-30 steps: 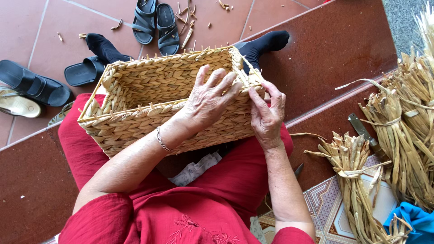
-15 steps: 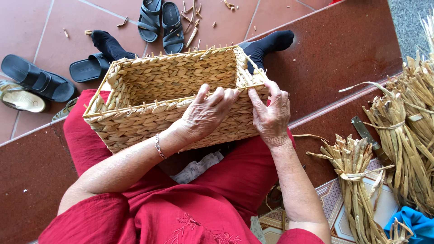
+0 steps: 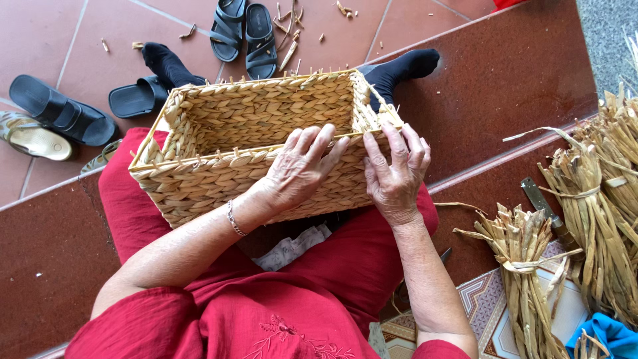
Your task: The person weaves a rectangular basket using dried palm leaves, threading strands through the rim and trimming excess with scissors. The person rotates the basket to work on different sides and continues weaving the upper edge.
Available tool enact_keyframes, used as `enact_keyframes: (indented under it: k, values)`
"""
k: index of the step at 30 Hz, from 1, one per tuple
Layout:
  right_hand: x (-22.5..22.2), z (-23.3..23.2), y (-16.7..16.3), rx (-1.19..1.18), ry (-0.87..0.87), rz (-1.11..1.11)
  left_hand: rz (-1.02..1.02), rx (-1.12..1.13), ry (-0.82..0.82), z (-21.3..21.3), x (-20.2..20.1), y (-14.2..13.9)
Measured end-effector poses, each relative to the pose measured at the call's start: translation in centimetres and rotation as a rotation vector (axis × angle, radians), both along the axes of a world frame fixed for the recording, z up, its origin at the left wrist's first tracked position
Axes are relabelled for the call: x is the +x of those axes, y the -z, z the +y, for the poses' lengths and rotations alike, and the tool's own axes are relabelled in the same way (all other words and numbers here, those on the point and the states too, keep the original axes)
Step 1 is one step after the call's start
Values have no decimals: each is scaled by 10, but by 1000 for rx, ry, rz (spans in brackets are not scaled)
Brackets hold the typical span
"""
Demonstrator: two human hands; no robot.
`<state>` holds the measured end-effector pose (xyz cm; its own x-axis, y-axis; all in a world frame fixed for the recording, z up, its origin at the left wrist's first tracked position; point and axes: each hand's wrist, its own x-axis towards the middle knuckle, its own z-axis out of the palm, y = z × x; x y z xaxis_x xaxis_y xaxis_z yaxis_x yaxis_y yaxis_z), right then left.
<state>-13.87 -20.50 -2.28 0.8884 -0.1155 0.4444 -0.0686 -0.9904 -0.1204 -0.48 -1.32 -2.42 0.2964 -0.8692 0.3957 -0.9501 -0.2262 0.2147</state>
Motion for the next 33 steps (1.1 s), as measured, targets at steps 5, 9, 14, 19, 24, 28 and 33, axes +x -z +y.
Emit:
enact_keyframes:
  k: [5, 9, 14, 19, 24, 28, 33]
  values:
    - [-5, -3, 3, -25, 0, 39, -34, 28, 16, -1, -1, -2]
    - [-5, -8, 4, -36, -15, 65, -12, 94, -46, -10, -6, 1]
    - [-1, -10, 9, -69, -14, 44, 47, 165, -57, -14, -6, 3]
    - [0, -6, 14, -108, 14, 56, 48, -31, 30, 4, -1, -2]
    - [4, -5, 16, -136, 20, 59, 51, -194, -62, 22, 0, -8]
    - [1, -3, 12, -114, 23, 19, 188, -238, -170, 21, 4, -7]
    - [-6, 17, 16, -12, 16, 49, 186, -279, -186, 18, -1, -2]
